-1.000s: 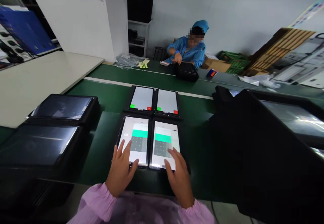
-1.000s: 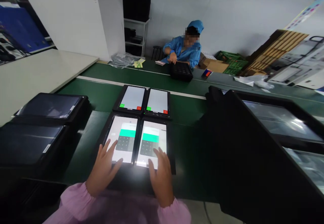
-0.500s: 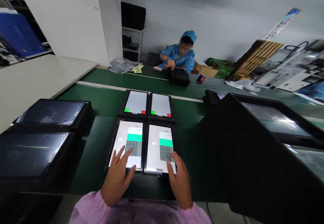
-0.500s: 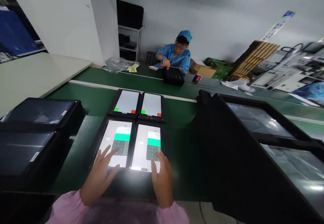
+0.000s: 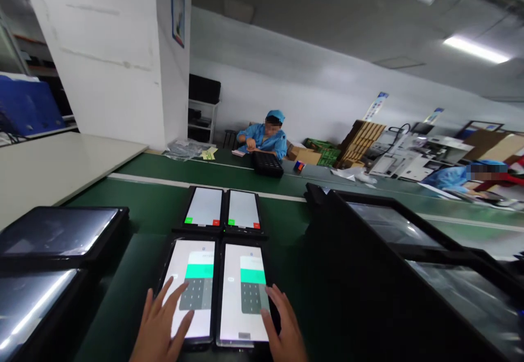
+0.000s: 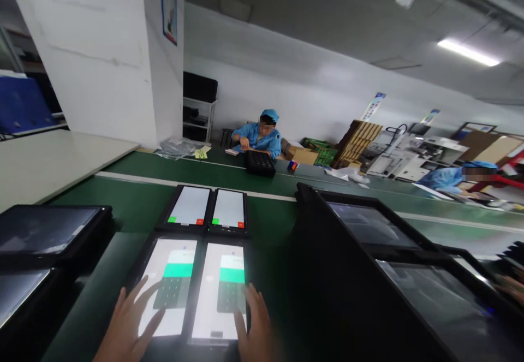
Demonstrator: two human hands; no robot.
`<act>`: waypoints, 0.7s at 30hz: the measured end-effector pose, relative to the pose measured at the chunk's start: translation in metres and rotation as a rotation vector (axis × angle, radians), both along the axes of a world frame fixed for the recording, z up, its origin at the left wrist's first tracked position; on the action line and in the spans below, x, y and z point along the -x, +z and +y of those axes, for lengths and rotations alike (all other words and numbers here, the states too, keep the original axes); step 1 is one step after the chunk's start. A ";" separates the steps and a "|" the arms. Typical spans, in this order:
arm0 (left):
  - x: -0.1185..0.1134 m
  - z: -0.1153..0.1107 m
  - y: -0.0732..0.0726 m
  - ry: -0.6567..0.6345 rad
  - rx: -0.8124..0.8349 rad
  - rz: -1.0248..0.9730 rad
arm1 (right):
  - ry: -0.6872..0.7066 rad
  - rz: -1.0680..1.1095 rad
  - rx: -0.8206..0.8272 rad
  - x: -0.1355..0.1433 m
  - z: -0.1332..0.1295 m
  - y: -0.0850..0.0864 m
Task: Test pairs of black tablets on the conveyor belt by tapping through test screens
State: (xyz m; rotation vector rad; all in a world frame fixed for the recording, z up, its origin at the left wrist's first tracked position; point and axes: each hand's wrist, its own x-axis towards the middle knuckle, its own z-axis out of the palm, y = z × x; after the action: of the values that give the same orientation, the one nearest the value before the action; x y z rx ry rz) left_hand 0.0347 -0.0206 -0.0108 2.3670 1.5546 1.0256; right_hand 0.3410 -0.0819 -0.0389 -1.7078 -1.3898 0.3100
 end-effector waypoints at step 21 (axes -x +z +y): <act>0.046 0.079 0.012 0.354 0.240 -0.134 | -0.267 0.221 -0.068 -0.057 0.053 0.002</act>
State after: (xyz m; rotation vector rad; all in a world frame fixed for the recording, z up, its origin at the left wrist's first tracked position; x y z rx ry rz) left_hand -0.0116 0.0584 0.0013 1.8691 1.9630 0.9685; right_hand 0.3981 -0.0289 -0.0366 -1.7213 -0.9893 0.2875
